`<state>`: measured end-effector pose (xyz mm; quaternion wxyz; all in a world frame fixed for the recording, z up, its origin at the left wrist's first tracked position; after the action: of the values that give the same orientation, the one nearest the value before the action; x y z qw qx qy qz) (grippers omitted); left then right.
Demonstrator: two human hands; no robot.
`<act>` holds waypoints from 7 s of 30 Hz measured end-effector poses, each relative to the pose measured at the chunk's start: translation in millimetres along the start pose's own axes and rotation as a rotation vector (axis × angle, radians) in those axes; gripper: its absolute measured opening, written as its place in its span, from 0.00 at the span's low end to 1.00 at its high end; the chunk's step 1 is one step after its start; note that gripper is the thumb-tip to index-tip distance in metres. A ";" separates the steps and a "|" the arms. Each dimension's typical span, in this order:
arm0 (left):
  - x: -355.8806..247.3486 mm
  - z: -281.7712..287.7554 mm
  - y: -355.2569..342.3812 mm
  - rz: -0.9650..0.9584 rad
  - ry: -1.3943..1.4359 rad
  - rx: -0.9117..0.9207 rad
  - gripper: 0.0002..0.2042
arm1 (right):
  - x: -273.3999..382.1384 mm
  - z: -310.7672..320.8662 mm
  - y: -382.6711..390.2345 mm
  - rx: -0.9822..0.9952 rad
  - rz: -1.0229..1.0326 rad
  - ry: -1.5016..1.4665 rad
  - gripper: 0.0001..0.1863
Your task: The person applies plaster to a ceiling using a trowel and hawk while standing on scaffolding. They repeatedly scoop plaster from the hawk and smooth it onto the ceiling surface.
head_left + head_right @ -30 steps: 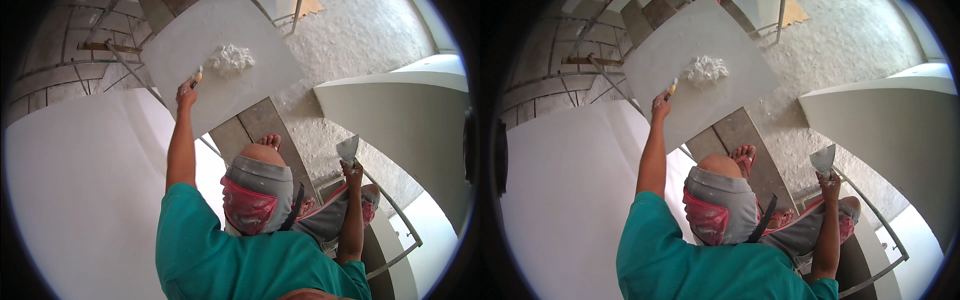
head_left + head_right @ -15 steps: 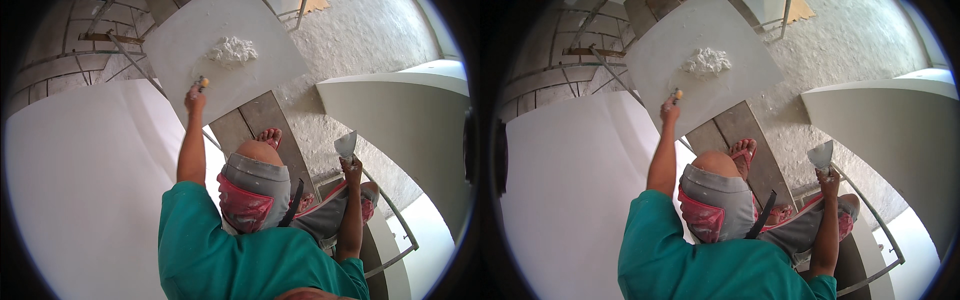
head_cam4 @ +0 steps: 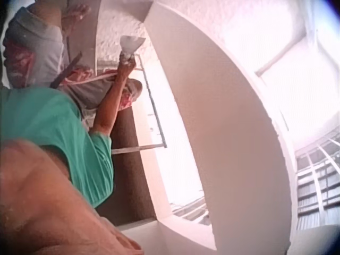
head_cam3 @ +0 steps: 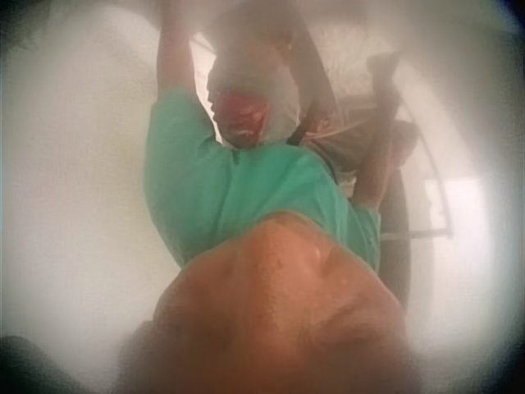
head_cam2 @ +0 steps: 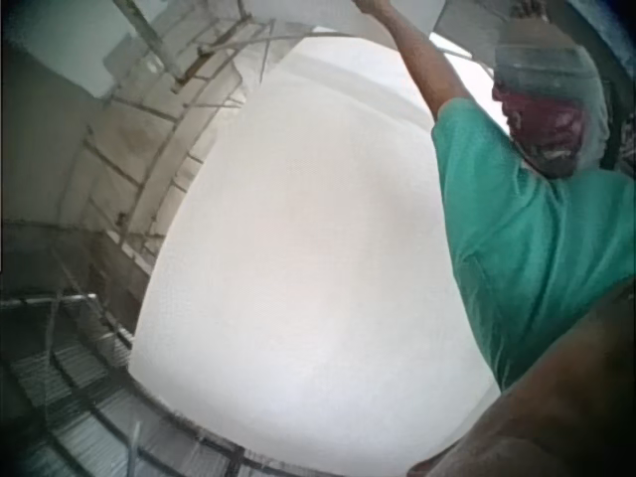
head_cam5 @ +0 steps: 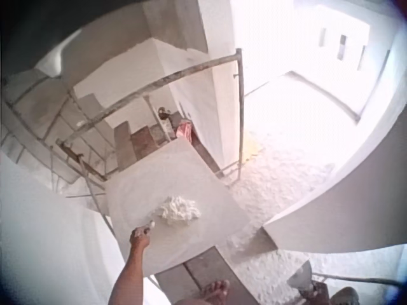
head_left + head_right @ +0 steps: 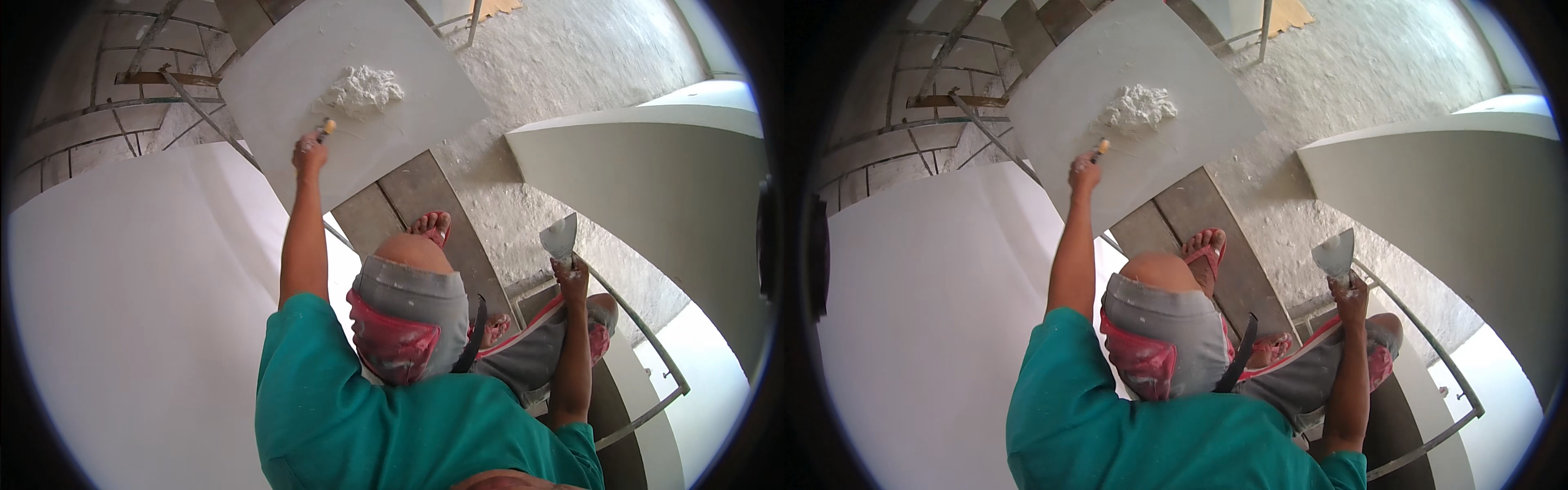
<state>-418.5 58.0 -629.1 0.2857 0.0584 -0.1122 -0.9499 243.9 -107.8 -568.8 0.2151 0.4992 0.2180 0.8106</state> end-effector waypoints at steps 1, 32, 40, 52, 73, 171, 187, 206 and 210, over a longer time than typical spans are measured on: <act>-12.4 -7.6 18.1 -0.074 -0.049 -0.010 0.18 | 3.2 -0.5 -1.3 -0.016 0.010 -0.005 0.08; -404.0 335.6 388.0 -1.617 0.711 0.100 0.26 | 259.7 146.9 120.2 -0.291 0.433 -0.069 0.15; -409.3 298.4 362.5 -1.081 0.635 0.254 0.19 | 235.0 197.1 173.0 -0.500 0.477 -0.059 0.14; -398.3 261.7 500.4 -0.102 2.079 1.213 0.18 | 241.0 171.9 191.2 -0.723 0.937 -0.119 0.30; -406.7 265.0 482.4 -0.803 1.619 0.843 0.12 | 200.9 232.7 251.9 -0.568 0.318 0.220 0.22; -642.1 980.4 562.4 -1.668 0.773 -1.505 0.27 | 87.0 208.2 347.2 -0.534 -0.058 0.030 0.28; -656.6 945.8 558.4 -1.769 0.816 -2.034 0.29 | 112.7 198.2 361.5 -0.578 0.054 -0.073 0.27; -667.2 983.3 547.0 -2.105 0.734 -1.663 0.25 | 74.4 186.7 307.0 -0.582 0.005 -0.117 0.32; -669.3 902.8 540.6 -1.799 0.775 -1.697 0.26 | 80.0 199.9 328.6 -0.628 -0.091 -0.099 0.32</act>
<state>265.3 153.8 409.4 -0.4881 0.1841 0.6894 -0.5027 348.6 -301.7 -243.6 0.4048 0.4369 -0.0316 0.8026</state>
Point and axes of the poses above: each hand's wrist, its own y-axis away from the middle knuckle, its own z-axis out of the back of the hand, x = y × z, the point moved 8 cm from there along -y, towards the middle knuckle, and after that the axes turned 3 degrees about -y, right-handed, at the moved point
